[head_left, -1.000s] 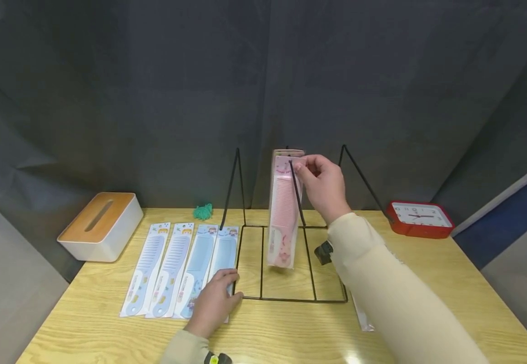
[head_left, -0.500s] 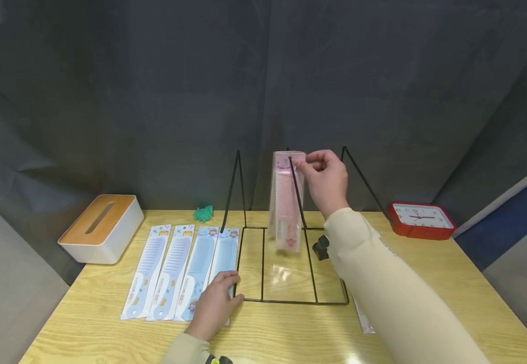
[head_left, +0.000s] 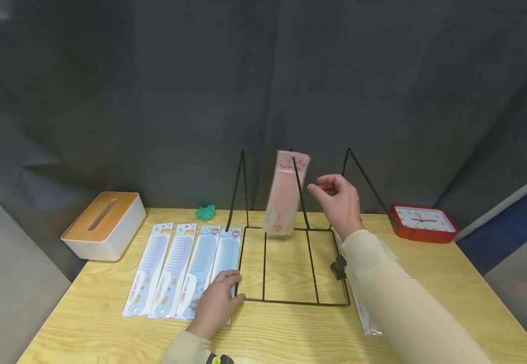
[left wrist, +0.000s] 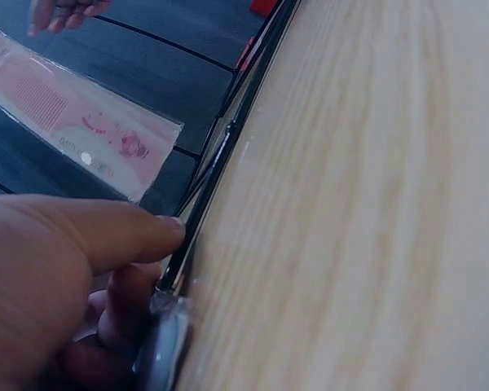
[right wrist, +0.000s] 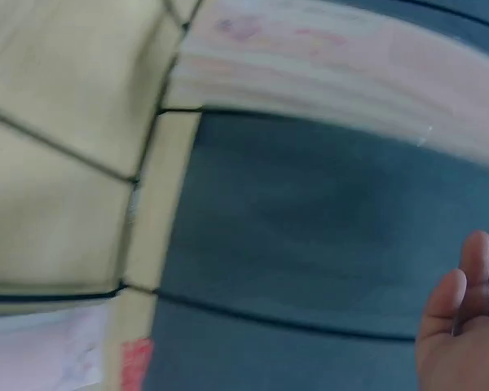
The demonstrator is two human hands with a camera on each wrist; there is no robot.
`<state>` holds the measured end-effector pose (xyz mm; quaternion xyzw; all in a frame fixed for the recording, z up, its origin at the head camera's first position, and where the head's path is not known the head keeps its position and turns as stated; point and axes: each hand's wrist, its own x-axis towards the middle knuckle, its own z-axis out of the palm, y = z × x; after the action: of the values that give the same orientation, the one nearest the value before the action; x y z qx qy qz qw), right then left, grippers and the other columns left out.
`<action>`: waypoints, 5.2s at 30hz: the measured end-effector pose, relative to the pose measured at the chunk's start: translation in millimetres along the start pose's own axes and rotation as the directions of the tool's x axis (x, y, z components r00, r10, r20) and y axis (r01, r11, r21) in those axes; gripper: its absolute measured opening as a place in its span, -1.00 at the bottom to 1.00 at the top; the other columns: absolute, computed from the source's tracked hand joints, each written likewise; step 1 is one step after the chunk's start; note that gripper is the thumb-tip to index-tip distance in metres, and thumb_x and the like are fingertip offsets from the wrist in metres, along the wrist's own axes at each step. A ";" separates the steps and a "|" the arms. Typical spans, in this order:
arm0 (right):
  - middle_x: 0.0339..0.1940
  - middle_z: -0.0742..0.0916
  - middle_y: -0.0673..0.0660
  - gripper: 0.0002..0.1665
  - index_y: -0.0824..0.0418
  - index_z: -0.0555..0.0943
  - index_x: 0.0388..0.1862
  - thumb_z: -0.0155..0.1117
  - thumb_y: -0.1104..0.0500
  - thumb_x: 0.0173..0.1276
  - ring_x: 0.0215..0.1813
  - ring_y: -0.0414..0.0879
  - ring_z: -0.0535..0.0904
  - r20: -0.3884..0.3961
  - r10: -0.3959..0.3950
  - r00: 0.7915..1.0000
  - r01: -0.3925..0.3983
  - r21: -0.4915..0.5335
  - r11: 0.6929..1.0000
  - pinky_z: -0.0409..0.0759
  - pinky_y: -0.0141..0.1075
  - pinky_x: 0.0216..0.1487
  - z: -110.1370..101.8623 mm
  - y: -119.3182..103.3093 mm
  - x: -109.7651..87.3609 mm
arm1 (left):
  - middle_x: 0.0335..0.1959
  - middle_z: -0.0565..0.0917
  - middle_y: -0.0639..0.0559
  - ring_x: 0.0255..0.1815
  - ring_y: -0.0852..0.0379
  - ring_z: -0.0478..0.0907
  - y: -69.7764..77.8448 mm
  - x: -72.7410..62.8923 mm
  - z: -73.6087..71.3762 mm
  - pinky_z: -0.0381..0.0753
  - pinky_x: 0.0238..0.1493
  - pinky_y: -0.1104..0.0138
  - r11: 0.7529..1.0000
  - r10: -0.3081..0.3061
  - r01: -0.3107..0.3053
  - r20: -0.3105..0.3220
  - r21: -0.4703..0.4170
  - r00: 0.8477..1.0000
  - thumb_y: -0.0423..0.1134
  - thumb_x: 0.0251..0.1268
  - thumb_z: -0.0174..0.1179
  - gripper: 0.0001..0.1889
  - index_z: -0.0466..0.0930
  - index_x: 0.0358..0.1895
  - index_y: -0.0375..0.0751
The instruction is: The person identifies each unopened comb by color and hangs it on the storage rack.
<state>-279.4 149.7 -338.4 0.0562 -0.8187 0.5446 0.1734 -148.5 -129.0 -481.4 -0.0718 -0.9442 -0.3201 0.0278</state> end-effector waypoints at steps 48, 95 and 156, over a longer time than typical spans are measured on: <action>0.33 0.51 0.45 -0.08 0.38 0.28 0.45 0.38 -0.10 0.31 0.27 0.48 0.32 0.148 0.339 0.929 -0.209 -0.548 0.810 0.18 0.37 0.18 -46.0 177.2 -21.3 | 0.31 0.52 -0.07 -0.52 0.40 0.41 -2.0 1.1 -0.1 0.49 -0.45 0.45 1.000 0.004 -0.004 0.003 -0.017 1.000 -0.21 0.23 0.40 -0.53 0.61 0.18 -0.34; 0.09 0.63 0.20 -0.56 0.15 0.56 0.14 0.03 -0.13 0.56 0.00 0.06 0.47 0.139 0.259 0.956 -0.225 -0.223 0.949 0.47 -0.18 -0.09 -69.3 54.8 -58.2 | 0.31 0.52 -0.05 -0.47 0.37 0.47 -0.1 -0.2 1.3 0.58 -0.32 0.35 1.000 -0.014 0.014 0.005 0.010 1.000 -0.17 0.25 0.40 -0.51 0.60 0.21 -0.29; -0.22 0.75 0.02 -0.90 0.34 0.61 -0.16 0.33 0.35 0.39 -0.25 -0.16 0.62 -0.045 -0.204 0.978 0.209 0.239 0.948 0.58 -0.43 -0.25 -9.6 -49.0 -97.7 | 0.29 0.53 -0.01 -0.49 0.35 0.46 -1.1 2.0 0.3 0.56 -0.32 0.35 1.000 -0.006 0.006 -0.015 -0.001 1.000 -0.17 0.24 0.39 -0.53 0.62 0.18 -0.30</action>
<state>-172.3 129.4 -326.1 0.1569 -0.7338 0.6200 0.2292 -150.7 -129.4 -482.1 -0.0667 -0.9441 -0.3210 0.0339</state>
